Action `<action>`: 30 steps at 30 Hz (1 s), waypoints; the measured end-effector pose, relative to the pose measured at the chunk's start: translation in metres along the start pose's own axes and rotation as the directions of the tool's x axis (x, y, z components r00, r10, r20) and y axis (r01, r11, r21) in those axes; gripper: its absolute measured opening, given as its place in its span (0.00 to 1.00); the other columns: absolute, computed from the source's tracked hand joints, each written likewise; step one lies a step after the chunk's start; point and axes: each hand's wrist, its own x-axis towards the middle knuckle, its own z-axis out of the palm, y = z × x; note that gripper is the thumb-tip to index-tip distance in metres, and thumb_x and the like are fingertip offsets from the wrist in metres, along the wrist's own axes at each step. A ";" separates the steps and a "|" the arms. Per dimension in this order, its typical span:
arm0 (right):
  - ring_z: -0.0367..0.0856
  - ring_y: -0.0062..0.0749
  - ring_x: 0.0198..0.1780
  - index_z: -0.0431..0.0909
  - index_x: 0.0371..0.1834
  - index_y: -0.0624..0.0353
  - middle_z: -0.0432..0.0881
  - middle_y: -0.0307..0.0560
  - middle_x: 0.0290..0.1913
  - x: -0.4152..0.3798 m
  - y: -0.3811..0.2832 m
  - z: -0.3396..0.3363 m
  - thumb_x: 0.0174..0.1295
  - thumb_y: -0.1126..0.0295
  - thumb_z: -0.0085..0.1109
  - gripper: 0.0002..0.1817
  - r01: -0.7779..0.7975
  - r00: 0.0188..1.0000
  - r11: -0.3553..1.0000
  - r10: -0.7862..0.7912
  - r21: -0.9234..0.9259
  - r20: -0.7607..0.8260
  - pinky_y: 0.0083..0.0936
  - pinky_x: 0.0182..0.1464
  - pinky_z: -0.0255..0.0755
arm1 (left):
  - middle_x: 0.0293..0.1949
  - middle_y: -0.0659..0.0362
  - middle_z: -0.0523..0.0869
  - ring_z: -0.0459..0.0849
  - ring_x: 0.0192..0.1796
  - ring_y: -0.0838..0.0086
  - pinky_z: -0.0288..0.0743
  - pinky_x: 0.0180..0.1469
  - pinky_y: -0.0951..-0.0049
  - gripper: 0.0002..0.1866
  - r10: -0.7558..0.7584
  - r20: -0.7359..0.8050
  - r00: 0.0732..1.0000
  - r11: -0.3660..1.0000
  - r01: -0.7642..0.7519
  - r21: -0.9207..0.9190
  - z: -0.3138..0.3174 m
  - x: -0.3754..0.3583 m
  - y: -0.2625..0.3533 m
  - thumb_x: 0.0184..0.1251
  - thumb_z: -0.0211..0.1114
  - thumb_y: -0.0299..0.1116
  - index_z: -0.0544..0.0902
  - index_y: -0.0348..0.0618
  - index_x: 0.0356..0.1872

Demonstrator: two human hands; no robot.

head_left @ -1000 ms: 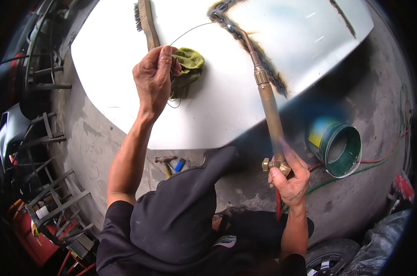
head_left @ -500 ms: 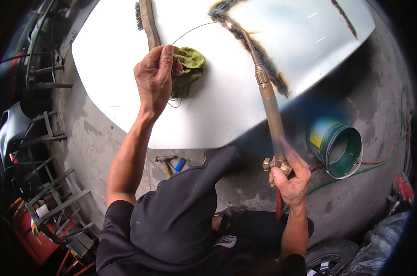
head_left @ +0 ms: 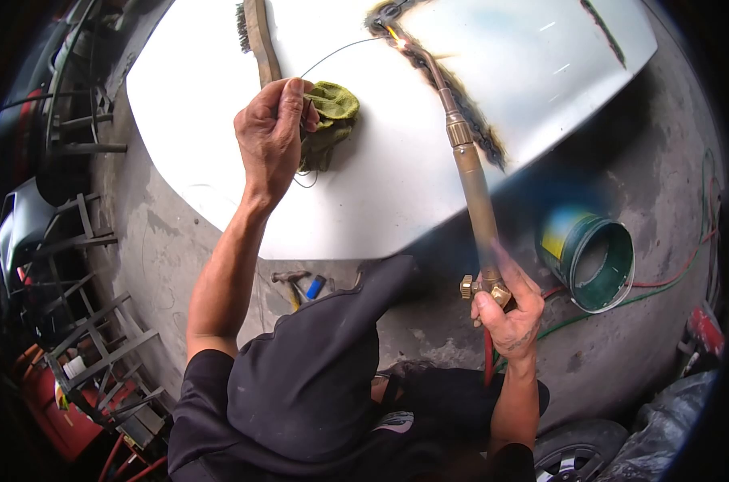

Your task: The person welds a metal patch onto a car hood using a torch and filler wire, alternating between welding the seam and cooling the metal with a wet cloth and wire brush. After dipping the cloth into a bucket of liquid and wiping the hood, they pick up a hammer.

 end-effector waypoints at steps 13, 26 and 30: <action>0.82 0.29 0.36 0.76 0.76 0.64 0.84 0.49 0.40 -0.001 0.001 0.000 0.56 0.78 0.65 0.38 -0.008 1.000 1.000 0.008 -0.005 -0.004 0.27 0.42 0.77 | 0.26 0.59 0.87 0.85 0.30 0.78 0.82 0.39 0.74 0.21 -0.006 0.006 1.000 1.000 0.005 0.029 -0.001 0.000 0.000 0.87 0.60 0.42 0.89 0.30 0.48; 0.81 0.28 0.36 0.76 0.76 0.64 0.84 0.49 0.40 -0.001 0.001 0.000 0.57 0.77 0.65 0.38 -0.012 1.000 1.000 0.012 -0.003 -0.003 0.26 0.41 0.77 | 0.26 0.59 0.87 0.84 0.29 0.79 0.80 0.35 0.77 0.20 0.004 0.007 1.000 0.999 -0.005 0.035 0.000 0.000 0.000 0.87 0.60 0.42 0.89 0.32 0.47; 0.81 0.28 0.36 0.76 0.76 0.64 0.84 0.49 0.39 0.000 0.001 0.000 0.57 0.77 0.65 0.38 -0.017 1.000 1.000 0.017 0.005 -0.002 0.26 0.41 0.77 | 0.26 0.58 0.87 0.85 0.30 0.78 0.80 0.36 0.75 0.21 -0.006 0.011 1.000 1.000 0.006 0.027 0.000 0.000 0.001 0.87 0.60 0.43 0.89 0.31 0.48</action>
